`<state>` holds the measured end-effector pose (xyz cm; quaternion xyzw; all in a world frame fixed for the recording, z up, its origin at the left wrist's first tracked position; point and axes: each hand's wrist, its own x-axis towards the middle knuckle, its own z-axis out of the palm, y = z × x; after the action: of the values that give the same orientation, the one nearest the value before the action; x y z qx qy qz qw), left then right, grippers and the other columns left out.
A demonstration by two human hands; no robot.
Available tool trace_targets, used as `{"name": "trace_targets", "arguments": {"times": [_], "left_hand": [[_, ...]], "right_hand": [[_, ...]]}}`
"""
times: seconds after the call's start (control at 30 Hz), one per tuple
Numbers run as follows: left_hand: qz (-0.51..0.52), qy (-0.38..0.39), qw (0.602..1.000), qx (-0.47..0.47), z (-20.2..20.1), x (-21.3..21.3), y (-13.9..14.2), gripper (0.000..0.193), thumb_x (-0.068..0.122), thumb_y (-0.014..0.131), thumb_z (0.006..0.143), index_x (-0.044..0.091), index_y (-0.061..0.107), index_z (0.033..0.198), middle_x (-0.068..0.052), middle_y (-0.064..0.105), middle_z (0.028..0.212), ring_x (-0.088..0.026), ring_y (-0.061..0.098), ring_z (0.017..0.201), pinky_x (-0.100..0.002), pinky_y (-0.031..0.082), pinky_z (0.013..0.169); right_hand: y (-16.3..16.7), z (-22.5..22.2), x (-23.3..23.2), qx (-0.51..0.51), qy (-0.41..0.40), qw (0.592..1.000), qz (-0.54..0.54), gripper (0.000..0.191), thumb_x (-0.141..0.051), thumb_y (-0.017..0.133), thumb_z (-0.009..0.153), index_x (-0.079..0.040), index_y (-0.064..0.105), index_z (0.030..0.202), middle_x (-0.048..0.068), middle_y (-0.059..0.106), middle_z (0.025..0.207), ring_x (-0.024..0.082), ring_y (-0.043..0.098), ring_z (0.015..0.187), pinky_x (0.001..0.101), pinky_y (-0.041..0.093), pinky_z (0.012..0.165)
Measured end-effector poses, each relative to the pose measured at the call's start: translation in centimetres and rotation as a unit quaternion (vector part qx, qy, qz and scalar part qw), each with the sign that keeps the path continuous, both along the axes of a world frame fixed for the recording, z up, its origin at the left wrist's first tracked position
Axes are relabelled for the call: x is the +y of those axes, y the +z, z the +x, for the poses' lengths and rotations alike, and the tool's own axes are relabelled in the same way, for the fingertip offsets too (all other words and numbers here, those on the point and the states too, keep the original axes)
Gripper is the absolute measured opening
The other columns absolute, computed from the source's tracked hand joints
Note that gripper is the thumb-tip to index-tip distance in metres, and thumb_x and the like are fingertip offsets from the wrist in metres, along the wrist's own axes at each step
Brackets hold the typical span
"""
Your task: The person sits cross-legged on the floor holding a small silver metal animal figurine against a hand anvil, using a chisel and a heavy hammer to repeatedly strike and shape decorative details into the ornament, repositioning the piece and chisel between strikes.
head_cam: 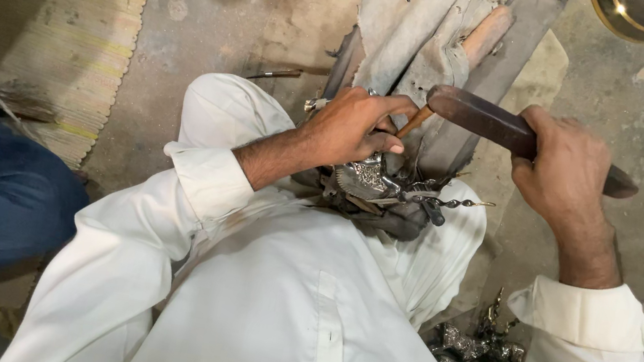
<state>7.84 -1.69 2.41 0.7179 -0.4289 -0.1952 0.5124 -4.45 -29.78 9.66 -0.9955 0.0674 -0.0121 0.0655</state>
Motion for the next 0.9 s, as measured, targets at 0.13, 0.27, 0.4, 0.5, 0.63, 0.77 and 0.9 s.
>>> {"name": "trace_targets", "arguments": {"times": [0.13,0.27,0.4,0.5,0.63,0.77,0.9], "left_hand": [[0.002,0.015,1.000,-0.020,0.1,0.1,0.0,0.045,0.019,0.084,0.086,0.006,0.063,0.123,-0.016,0.079,0.087,-0.032,0.077,0.085,-0.041,0.057,0.073],[0.001,0.022,1.000,-0.007,0.2,0.4,-0.2,0.045,0.020,0.084,0.086,0.007,0.063,0.125,-0.014,0.079,0.089,-0.029,0.079,0.080,-0.039,0.058,0.070],[-0.079,0.047,0.996,0.008,-0.4,0.8,-0.5,0.040,0.016,0.081,0.092,0.007,0.062,0.126,-0.012,0.079,0.095,-0.025,0.081,0.089,-0.035,0.062,0.074],[-0.122,0.062,0.991,0.003,-1.1,0.7,-0.7,0.041,0.013,0.081,0.091,0.006,0.060,0.125,-0.014,0.079,0.102,-0.026,0.081,0.095,-0.034,0.065,0.077],[-0.010,0.090,0.996,0.012,-1.4,0.7,-0.8,0.043,0.017,0.085,0.086,0.007,0.062,0.122,-0.014,0.079,0.088,-0.027,0.080,0.078,-0.037,0.059,0.067],[-0.027,0.097,0.995,-0.011,-1.5,0.7,-0.6,0.044,0.019,0.085,0.087,0.007,0.062,0.123,-0.015,0.079,0.088,-0.029,0.079,0.078,-0.037,0.058,0.067],[-0.007,0.105,0.994,-0.019,-1.6,0.7,-0.5,0.044,0.022,0.084,0.088,0.008,0.061,0.123,-0.014,0.079,0.087,-0.028,0.078,0.073,-0.037,0.056,0.065]], "right_hand": [[-0.2,-0.2,-0.1,-0.061,-0.079,0.988,0.117,0.026,-0.020,0.077,0.095,-0.008,0.062,0.113,0.016,0.064,0.089,0.037,0.065,0.081,0.0494,0.051,0.076],[-0.4,-0.1,-0.2,-0.025,0.047,0.996,-0.073,0.028,-0.010,0.074,0.084,-0.012,0.068,0.111,0.014,0.068,0.090,0.039,0.066,0.089,0.0506,0.050,0.076],[-0.3,0.0,-0.2,0.018,0.048,0.996,-0.079,0.031,-0.013,0.074,0.082,-0.012,0.068,0.112,0.014,0.068,0.085,0.039,0.066,0.082,0.0508,0.050,0.071],[-0.5,0.1,0.0,0.056,0.011,0.998,0.013,0.024,-0.021,0.077,0.086,-0.011,0.066,0.106,0.014,0.067,0.079,0.038,0.066,0.075,0.0509,0.050,0.069],[-0.7,0.5,0.5,0.043,0.024,0.998,0.029,0.024,-0.021,0.078,0.087,-0.011,0.066,0.104,0.015,0.068,0.079,0.039,0.067,0.075,0.0499,0.049,0.068],[-0.5,1.0,0.7,-0.022,0.051,0.998,0.024,0.026,-0.018,0.078,0.091,-0.009,0.064,0.111,0.015,0.067,0.085,0.037,0.067,0.078,0.0478,0.050,0.071],[0.4,1.4,0.7,-0.044,0.071,0.997,-0.001,0.026,-0.015,0.076,0.091,-0.010,0.065,0.114,0.013,0.067,0.085,0.033,0.067,0.075,0.0462,0.051,0.071]]}}
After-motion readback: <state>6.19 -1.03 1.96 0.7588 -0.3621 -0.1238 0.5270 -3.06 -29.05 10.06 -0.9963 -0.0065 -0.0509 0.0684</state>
